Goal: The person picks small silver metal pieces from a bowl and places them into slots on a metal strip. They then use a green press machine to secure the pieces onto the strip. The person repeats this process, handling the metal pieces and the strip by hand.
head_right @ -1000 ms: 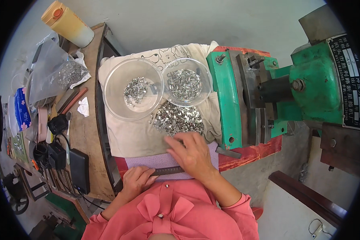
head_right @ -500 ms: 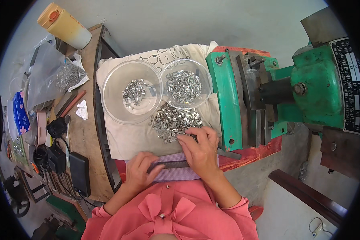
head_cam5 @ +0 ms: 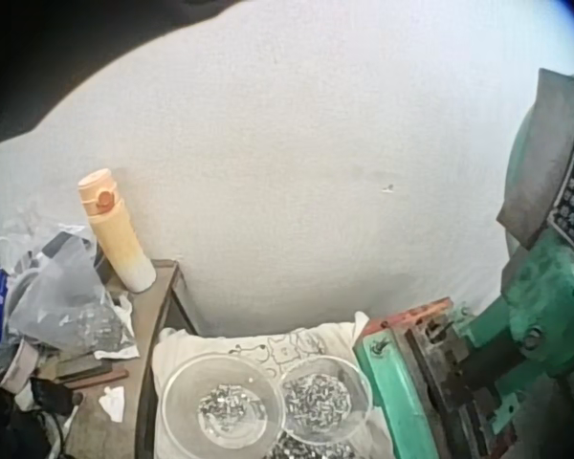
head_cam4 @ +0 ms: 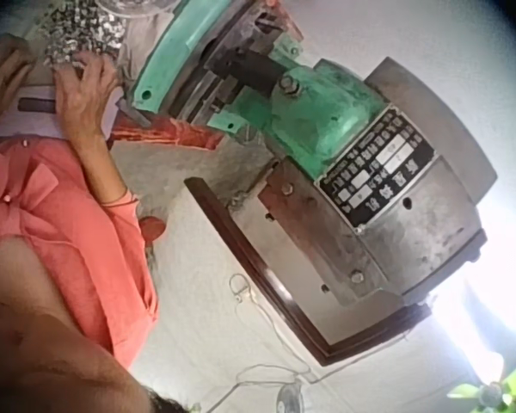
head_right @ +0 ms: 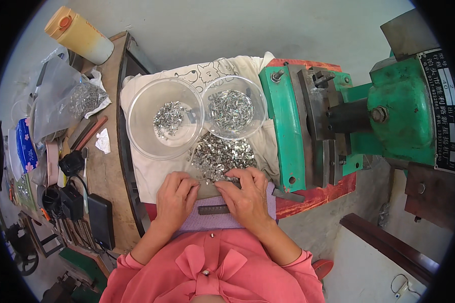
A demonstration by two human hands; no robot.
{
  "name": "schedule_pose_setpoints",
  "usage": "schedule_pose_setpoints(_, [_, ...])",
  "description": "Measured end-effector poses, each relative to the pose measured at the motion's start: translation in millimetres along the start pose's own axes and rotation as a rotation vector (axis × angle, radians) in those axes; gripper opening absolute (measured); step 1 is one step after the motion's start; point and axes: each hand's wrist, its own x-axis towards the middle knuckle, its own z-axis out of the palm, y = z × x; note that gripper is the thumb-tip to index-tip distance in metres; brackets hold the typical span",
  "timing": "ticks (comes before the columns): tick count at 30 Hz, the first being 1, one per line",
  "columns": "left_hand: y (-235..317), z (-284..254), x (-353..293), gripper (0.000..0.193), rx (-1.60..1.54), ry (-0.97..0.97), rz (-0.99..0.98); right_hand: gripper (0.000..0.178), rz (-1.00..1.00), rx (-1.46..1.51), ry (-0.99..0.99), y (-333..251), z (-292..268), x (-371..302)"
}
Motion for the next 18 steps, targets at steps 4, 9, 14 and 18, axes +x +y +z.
schedule_pose_setpoints(4, [-3.5,-7.0,-14.8,0.027,-0.036,0.012,-0.012,0.019,-0.058,0.001,-0.016,0.2,1.0,2.7])
schedule_pose_setpoints(9, [-5.5,-12.0,-25.8,0.03,-0.122,0.044,-0.085,0.017,-0.151,-0.017,-0.049,-4.5,7.7,14.8])
schedule_pose_setpoints(14, [-6.3,-10.4,-29.7,0.027,-0.167,0.041,-0.154,0.017,-0.171,-0.058,-0.056,-9.4,7.3,19.1])
schedule_pose_setpoints(18, [-1.0,-8.2,-21.4,0.023,-0.072,0.033,-0.069,0.017,-0.183,-0.088,-0.026,-12.1,13.0,16.4])
